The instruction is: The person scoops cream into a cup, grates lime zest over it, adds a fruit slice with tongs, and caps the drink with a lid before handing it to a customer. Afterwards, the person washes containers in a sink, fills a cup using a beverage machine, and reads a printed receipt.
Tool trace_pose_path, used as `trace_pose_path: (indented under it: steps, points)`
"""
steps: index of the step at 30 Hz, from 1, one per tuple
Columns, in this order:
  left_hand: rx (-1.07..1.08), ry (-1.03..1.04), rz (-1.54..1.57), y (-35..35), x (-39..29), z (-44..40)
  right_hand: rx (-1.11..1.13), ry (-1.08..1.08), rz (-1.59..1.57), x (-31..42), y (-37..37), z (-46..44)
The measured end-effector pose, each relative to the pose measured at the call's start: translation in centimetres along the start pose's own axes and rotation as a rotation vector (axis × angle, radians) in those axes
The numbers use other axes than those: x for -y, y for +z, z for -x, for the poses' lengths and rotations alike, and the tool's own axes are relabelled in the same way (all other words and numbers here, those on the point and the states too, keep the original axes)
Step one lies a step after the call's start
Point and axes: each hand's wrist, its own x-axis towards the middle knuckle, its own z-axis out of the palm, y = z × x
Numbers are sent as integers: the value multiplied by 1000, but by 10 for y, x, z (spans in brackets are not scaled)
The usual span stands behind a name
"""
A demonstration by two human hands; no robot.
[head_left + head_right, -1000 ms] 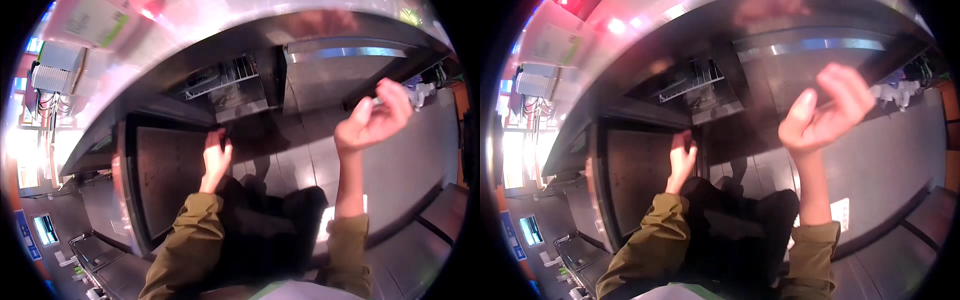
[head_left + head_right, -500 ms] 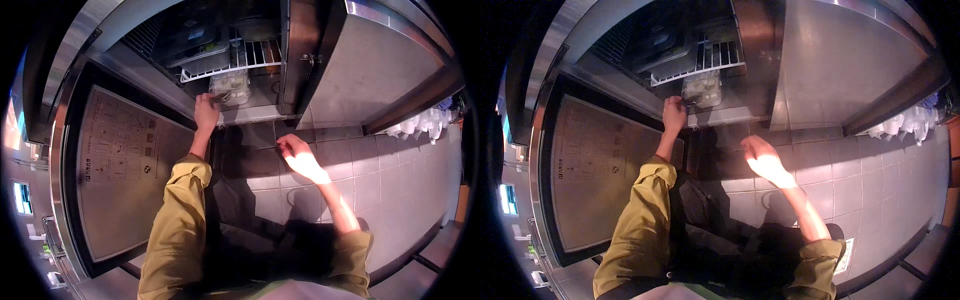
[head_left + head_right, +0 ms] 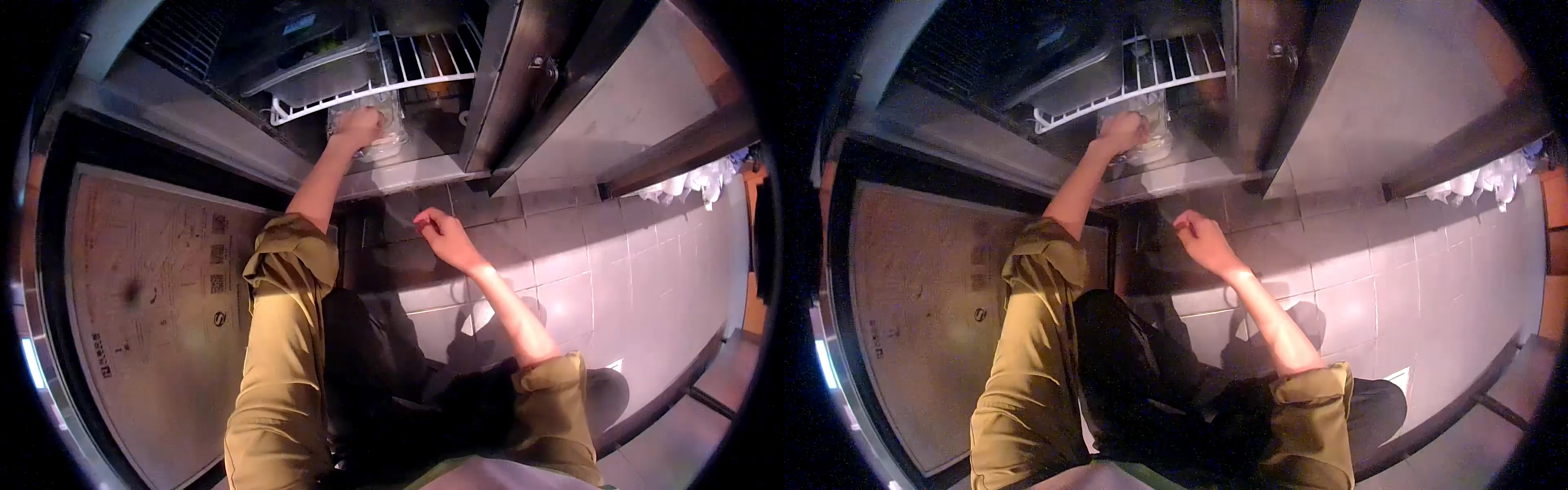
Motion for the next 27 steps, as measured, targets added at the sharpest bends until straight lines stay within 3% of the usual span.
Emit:
trace_pose_path:
  steps: [7, 10, 13, 15, 20, 23, 25, 26, 27]
  points:
    - [-25, 204, -281, -7, -10, 0, -97, 19, 5, -11, 3, -11]
    - [-238, -2, 8, -22, -9, 23, -85, 55, 52, -10, 17, -31]
    - [-461, -76, 109, -26, -1, 36, 30, 414, -393, -6, 45, -76]
    - [-683, 34, 117, -16, 11, 34, -1, 588, -670, 9, 69, -107]
    - [-707, 8, 156, -13, 25, 24, -11, 634, -1093, 42, 105, -168]
    - [-751, 74, 128, -12, 35, 26, -41, 739, -1164, 33, 101, -183]
    - [-779, 92, 103, -17, 33, 32, -175, 754, -1014, 37, 94, -191]
    - [-637, -43, 128, -18, 30, 35, -210, 765, -950, 38, 86, -194]
    - [-654, -36, 111, -17, 31, 35, -244, 771, -886, 44, 77, -195]
